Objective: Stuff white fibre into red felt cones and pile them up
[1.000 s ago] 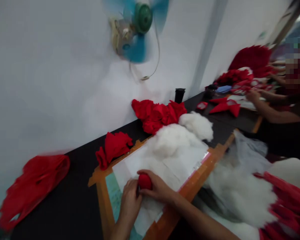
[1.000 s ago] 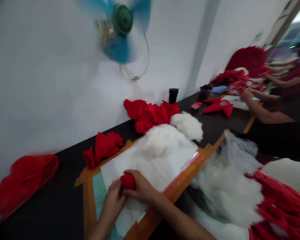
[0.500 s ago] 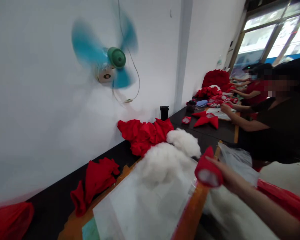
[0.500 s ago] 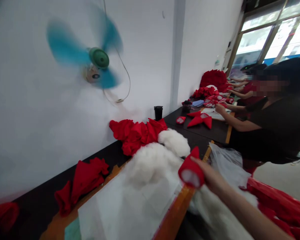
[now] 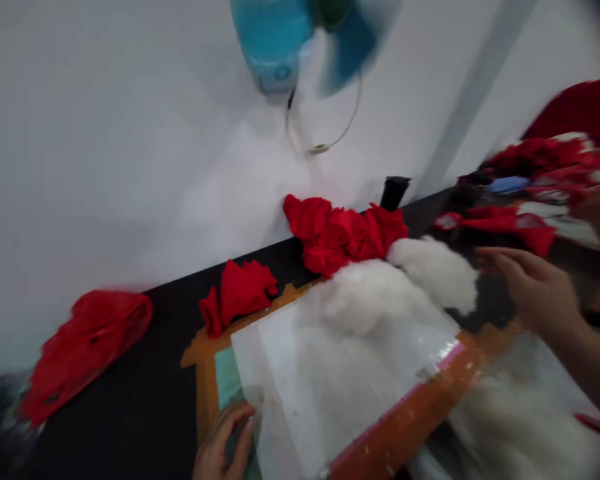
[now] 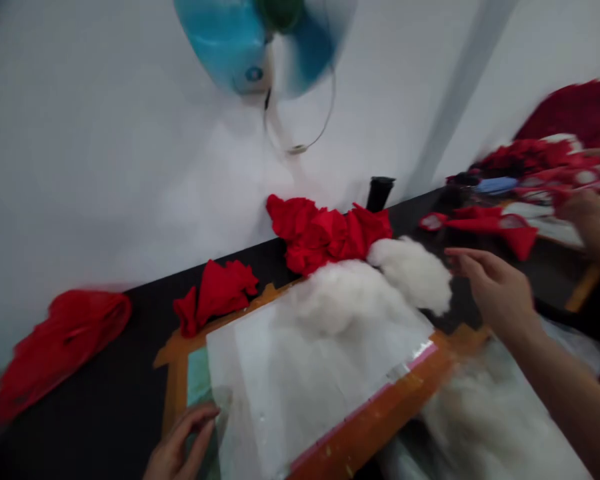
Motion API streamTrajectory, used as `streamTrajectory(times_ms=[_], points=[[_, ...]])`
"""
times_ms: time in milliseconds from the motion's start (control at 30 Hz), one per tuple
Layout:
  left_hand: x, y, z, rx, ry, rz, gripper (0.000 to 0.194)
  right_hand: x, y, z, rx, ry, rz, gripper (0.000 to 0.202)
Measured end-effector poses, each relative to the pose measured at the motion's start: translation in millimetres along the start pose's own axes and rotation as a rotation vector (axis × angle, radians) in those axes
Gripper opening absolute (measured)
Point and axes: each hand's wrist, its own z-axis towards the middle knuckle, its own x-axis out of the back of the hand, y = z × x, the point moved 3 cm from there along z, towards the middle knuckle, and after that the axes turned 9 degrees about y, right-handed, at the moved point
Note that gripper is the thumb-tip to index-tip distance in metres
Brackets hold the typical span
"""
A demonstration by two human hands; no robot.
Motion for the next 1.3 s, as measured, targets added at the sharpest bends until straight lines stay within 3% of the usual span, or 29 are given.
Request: streamTrajectory(times_ms=[33,100,200,300,400,500,600,700,767,900,1000,1067,1133,1233,1300], points=[[-1.4,5.9,-0.5,0.013,-0.028,0.019,0.021,-3.4,-15.3,-26.1,0.016,0.046,-0.098,0.039],[-9.0,18.9,2.9,0.003,-0.1,0.025,0.019,-18.4,-47.0,-69.4,0.118,0.02,-0.201,0.034],[-21.4,33.5,23.1,-0.076,-0.124,0.044,0.016,-70.4,-90.7,-120.0,0.433,-0.332,0.1,0.019],[-20.6,37.1,62.2,-0.179,-0.029,0.134,0.018,-130.6,-126.0,-157.0,0.672,-0.57,0.334,0.02],[0.3,28.1,109.1,-0.208,0.207,0.281,0.031,-173.8,-157.8,-177.4,0.686,-0.648,0.413,0.022],[27.4,3.6,146.1,-0.041,0.465,0.378,0.043,-191.6,-185.2,-189.6,0.597,-0.664,0.477,0.019],[38.7,-27.9,168.0,0.186,0.459,0.395,0.038,-196.1,-200.1,-201.6,0.504,-0.739,0.528,0.019],[40.2,-40.9,175.2,0.213,0.369,0.386,0.018,-194.7,-198.5,-208.1,0.44,-0.783,0.512,0.02],[42.6,-33.3,170.4,0.182,0.342,0.368,0.016,-190.0,-187.8,-204.8,0.442,-0.734,0.458,0.02],[41.7,11.1,137.8,-0.023,0.274,0.317,0.02,-174.5,-147.0,-182.9,0.574,-0.492,0.257,0.02],[17.4,38.2,100.5,-0.092,-0.012,0.292,0.019,-171.4,-107.6,-165.7,0.622,-0.401,0.056,0.033],[-6.5,46.8,76.2,-0.073,-0.251,0.322,0.017,-178.6,-84.2,-158.5,0.582,-0.465,-0.084,0.052],[-25.1,53.1,59.1,-0.088,-0.387,0.357,0.017,-189.3,-67.2,-155.1,0.515,-0.576,-0.25,0.05],[-35.4,66.8,52.4,-0.14,-0.403,0.312,0.025,-197.8,-57.8,-153.7,0.447,-0.694,-0.398,0.032],[-36.3,78.9,60.0,-0.161,-0.326,0.236,0.03,-195.1,-60.6,-154.9,0.447,-0.728,-0.297,0.029]])
